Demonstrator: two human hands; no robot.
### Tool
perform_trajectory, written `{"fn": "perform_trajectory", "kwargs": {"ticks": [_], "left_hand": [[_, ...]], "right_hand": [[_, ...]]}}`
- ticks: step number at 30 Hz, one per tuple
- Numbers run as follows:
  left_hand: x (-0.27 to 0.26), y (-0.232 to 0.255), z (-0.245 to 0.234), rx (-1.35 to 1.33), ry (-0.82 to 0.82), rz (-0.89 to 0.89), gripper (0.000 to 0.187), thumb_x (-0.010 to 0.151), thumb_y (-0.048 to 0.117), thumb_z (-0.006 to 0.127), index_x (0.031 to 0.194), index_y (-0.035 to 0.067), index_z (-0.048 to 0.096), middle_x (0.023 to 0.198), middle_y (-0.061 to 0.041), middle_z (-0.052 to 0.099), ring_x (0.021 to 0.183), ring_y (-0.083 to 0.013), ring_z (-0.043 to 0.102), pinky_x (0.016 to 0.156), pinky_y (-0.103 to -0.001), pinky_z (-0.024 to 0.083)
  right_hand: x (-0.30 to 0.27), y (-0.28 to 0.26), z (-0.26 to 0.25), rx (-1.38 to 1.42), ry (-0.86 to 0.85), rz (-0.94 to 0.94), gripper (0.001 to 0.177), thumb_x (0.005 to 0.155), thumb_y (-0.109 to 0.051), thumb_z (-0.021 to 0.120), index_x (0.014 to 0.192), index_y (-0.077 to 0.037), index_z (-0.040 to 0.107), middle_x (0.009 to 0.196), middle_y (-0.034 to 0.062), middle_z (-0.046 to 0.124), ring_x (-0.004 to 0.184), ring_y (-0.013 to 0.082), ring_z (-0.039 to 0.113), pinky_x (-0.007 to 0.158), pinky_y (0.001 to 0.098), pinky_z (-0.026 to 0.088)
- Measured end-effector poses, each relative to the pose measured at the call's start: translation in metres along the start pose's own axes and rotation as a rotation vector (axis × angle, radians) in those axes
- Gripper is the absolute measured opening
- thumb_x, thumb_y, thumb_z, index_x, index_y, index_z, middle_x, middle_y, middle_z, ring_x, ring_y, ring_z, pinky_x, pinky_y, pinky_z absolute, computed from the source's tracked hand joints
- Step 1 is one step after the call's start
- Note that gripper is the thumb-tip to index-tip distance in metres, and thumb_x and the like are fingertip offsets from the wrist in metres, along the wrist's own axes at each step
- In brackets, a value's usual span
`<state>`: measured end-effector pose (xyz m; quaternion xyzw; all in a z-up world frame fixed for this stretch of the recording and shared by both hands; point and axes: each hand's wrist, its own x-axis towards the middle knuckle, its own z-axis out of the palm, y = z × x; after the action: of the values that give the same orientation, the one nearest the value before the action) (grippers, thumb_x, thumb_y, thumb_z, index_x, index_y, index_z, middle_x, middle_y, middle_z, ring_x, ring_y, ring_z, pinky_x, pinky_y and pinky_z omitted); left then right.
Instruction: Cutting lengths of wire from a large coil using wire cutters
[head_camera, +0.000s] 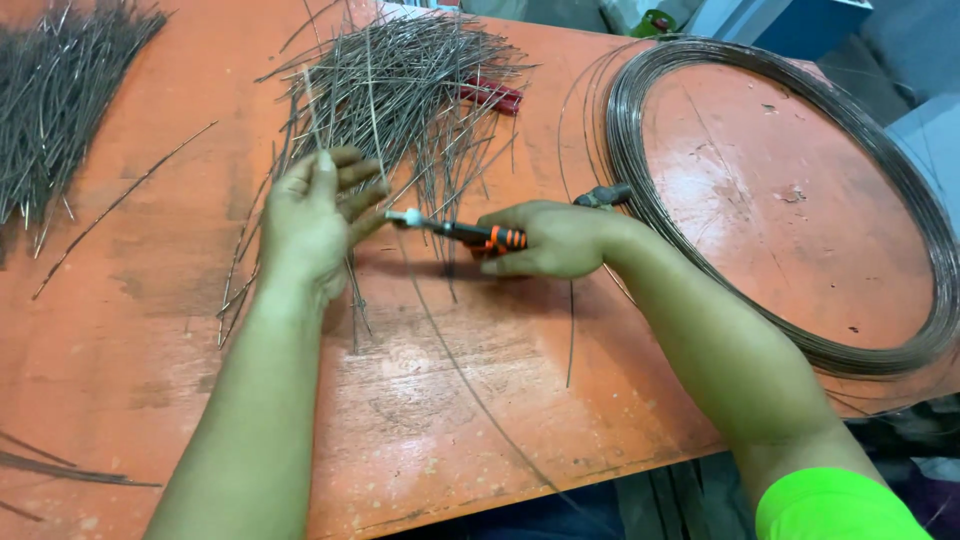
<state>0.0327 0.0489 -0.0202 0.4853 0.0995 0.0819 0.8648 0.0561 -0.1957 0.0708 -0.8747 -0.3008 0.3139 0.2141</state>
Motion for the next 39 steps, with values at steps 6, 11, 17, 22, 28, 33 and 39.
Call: {"fn": "perform_trajectory", "kwargs": {"ticks": [6, 11, 17, 22, 28, 33, 39], "left_hand": [[-0.032, -0.022, 0.038, 0.008, -0.165, -0.243, 0.029, 0.107, 0.026, 0.046, 0.122, 0.005, 0.06, 0.112, -0.018, 0.071, 0.099, -0.0329, 0.074, 0.08, -0.048, 0.063], [-0.042, -0.037, 0.052, -0.039, -0.167, -0.275, 0.027, 0.106, 0.027, 0.047, 0.117, 0.006, 0.061, 0.101, -0.014, 0.072, 0.087, -0.028, 0.075, 0.074, -0.047, 0.066], [-0.036, -0.044, 0.047, 0.018, -0.13, -0.204, 0.027, 0.108, 0.026, 0.043, 0.112, 0.008, 0.064, 0.081, -0.006, 0.061, 0.066, -0.0171, 0.067, 0.058, -0.039, 0.067], [-0.044, -0.034, 0.049, 0.046, -0.141, -0.151, 0.026, 0.109, 0.024, 0.041, 0.106, 0.008, 0.062, 0.074, 0.0, 0.045, 0.054, -0.0077, 0.049, 0.038, -0.022, 0.052], [-0.045, -0.031, 0.051, -0.007, -0.165, -0.181, 0.024, 0.11, 0.024, 0.037, 0.106, 0.009, 0.055, 0.073, 0.004, 0.033, 0.05, -0.0041, 0.034, 0.033, -0.016, 0.031], [-0.044, -0.035, 0.049, -0.009, -0.163, -0.194, 0.022, 0.111, 0.023, 0.036, 0.105, 0.009, 0.053, 0.072, 0.004, 0.032, 0.048, -0.0019, 0.03, 0.036, -0.015, 0.025], [-0.029, -0.031, 0.039, 0.01, -0.128, -0.097, 0.024, 0.111, 0.024, 0.034, 0.105, 0.012, 0.054, 0.071, 0.006, 0.033, 0.048, -0.0014, 0.032, 0.036, -0.014, 0.026]], "right_hand": [[0.023, 0.052, -0.016, 0.049, 0.3, 0.078, 0.031, 0.088, -0.034, 0.072, 0.111, -0.014, 0.071, 0.092, 0.0097, 0.075, 0.095, 0.0287, 0.069, 0.088, 0.0438, 0.053], [0.035, 0.066, -0.015, 0.118, 0.307, 0.052, 0.021, 0.087, -0.033, 0.073, 0.094, -0.014, 0.071, 0.078, 0.0047, 0.075, 0.079, 0.0191, 0.07, 0.075, 0.0351, 0.056], [0.046, 0.079, -0.015, 0.186, 0.271, 0.063, 0.02, 0.085, -0.029, 0.076, 0.095, -0.012, 0.072, 0.076, 0.0051, 0.072, 0.076, 0.0189, 0.069, 0.073, 0.0338, 0.056], [0.05, 0.081, -0.014, 0.147, 0.242, 0.057, 0.023, 0.084, -0.029, 0.076, 0.095, -0.009, 0.072, 0.078, 0.0093, 0.071, 0.078, 0.023, 0.068, 0.077, 0.0363, 0.054], [0.058, 0.101, -0.014, 0.169, 0.191, 0.004, 0.021, 0.085, -0.028, 0.076, 0.09, -0.008, 0.072, 0.072, 0.0075, 0.07, 0.071, 0.021, 0.066, 0.073, 0.0348, 0.054], [0.047, 0.092, -0.011, 0.316, 0.138, -0.051, 0.02, 0.089, -0.021, 0.076, 0.077, -0.006, 0.073, 0.061, 0.0072, 0.068, 0.057, 0.0156, 0.063, 0.06, 0.0261, 0.051], [0.043, 0.082, -0.016, 0.377, 0.063, -0.123, 0.018, 0.091, -0.018, 0.076, 0.081, -0.005, 0.071, 0.065, 0.0058, 0.068, 0.061, 0.0127, 0.064, 0.061, 0.0257, 0.054]]}}
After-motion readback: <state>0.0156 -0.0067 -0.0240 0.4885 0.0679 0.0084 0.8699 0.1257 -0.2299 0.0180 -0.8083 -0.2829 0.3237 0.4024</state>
